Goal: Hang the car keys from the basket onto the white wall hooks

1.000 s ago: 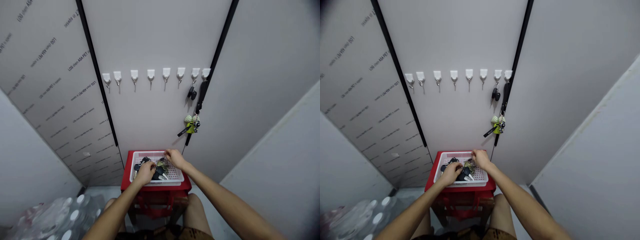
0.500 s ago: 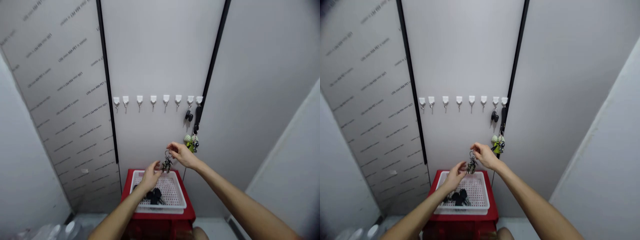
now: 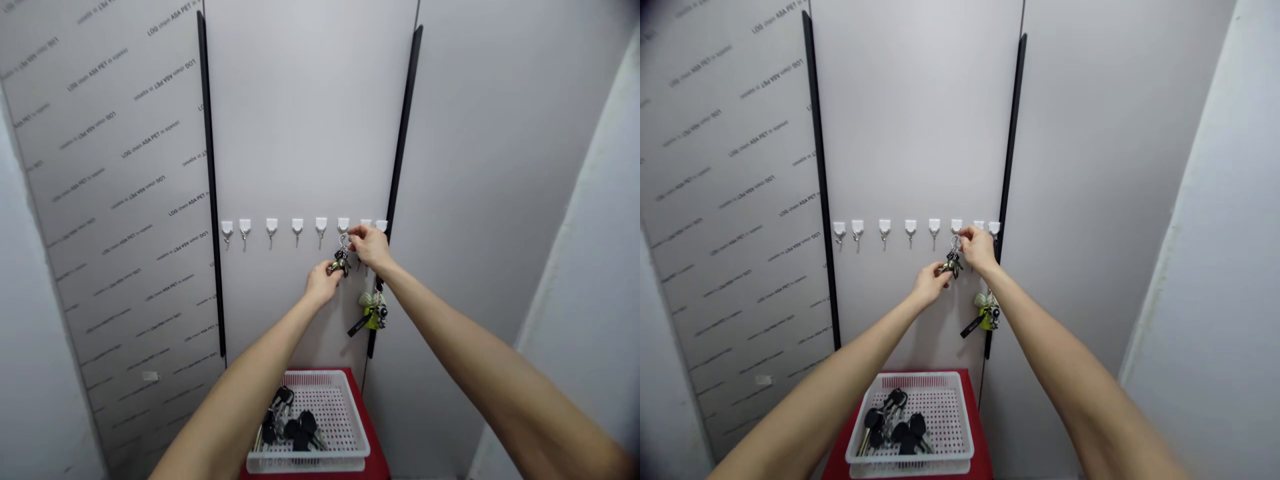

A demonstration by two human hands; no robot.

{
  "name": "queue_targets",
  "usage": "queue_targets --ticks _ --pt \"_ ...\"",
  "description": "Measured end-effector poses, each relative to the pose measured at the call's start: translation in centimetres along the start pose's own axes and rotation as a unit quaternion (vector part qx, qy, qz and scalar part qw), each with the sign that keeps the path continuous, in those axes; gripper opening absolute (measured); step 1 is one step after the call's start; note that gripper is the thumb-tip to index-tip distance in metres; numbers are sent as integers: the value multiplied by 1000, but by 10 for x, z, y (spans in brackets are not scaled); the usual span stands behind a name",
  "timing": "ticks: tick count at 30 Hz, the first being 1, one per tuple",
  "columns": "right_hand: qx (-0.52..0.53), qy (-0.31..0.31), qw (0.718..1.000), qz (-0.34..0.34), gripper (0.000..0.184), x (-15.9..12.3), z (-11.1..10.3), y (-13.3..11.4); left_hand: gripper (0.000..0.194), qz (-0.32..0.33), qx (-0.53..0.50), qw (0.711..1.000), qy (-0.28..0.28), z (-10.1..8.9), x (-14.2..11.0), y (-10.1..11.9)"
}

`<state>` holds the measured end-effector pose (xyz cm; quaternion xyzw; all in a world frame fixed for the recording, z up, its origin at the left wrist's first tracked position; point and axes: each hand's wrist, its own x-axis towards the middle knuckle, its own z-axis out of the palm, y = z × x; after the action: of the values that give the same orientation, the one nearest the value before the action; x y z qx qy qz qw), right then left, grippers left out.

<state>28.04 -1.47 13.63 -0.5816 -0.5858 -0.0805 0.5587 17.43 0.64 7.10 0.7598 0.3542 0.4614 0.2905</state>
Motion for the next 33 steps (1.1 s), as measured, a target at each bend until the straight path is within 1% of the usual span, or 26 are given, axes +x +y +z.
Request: queue_targets --ticks 3,6,9,11,14,16,17,18,19,20,21,23,24,25,26,28,30,33 --pt "-36 11 999 12 19 6 4 2 24 -15 28 999 0 4 9 3" --pt "-53 5 998 23 19 7 10 9 26 -30 49 998 -2 9 14 -4" --pt "-53 -1 998 15 20 6 15 16 28 -44 56 997 -2 11 16 -11" --pt "-56 7 998 -1 21 5 15 19 29 -49 48 998 -6 9 14 -13" --pt "-69 60 995 -33 22 -7 13 22 33 -48 20 998 -24 3 3 -22" --pt "-79 90 991 -55 23 -28 16 26 33 -40 10 998 -44 -2 -14 -40" --pt "-83 84 991 -64 23 -44 20 29 32 -37 14 998 -55 -5 -27 -52" --pt "-87 55 992 -73 23 -63 25 33 31 -38 24 997 -66 -8 -41 -67" --pt "-90 2 993 -79 23 -85 32 37 29 -42 39 995 -76 -12 -58 -83" --pt "-91 -71 990 -83 23 -110 41 42 27 -52 59 993 -85 -15 -76 -99" --pt "-95 -163 979 -82 22 -135 50 47 26 -64 80 990 -97 -18 -94 -114" --pt "-88 -340 934 -67 21 -183 68 58 25 -90 136 980 -111 -23 -129 -142" --pt "-85 -405 908 -57 21 -202 77 63 24 -100 163 975 -115 -25 -143 -153" --pt "-85 -447 889 -46 22 -219 84 67 24 -105 187 970 -119 -26 -156 -161" --pt "-87 -474 875 -39 24 -231 91 72 24 -101 207 965 -125 -27 -165 -167" --pt "-95 -493 864 -34 29 -247 99 78 23 -75 239 957 -144 -26 -179 -173" --pt "-98 -501 859 -43 33 -252 103 82 23 -49 268 948 -163 -24 -184 -174" --pt "-96 -518 848 -57 31 -254 108 86 24 -47 299 937 -175 -22 -185 -173"
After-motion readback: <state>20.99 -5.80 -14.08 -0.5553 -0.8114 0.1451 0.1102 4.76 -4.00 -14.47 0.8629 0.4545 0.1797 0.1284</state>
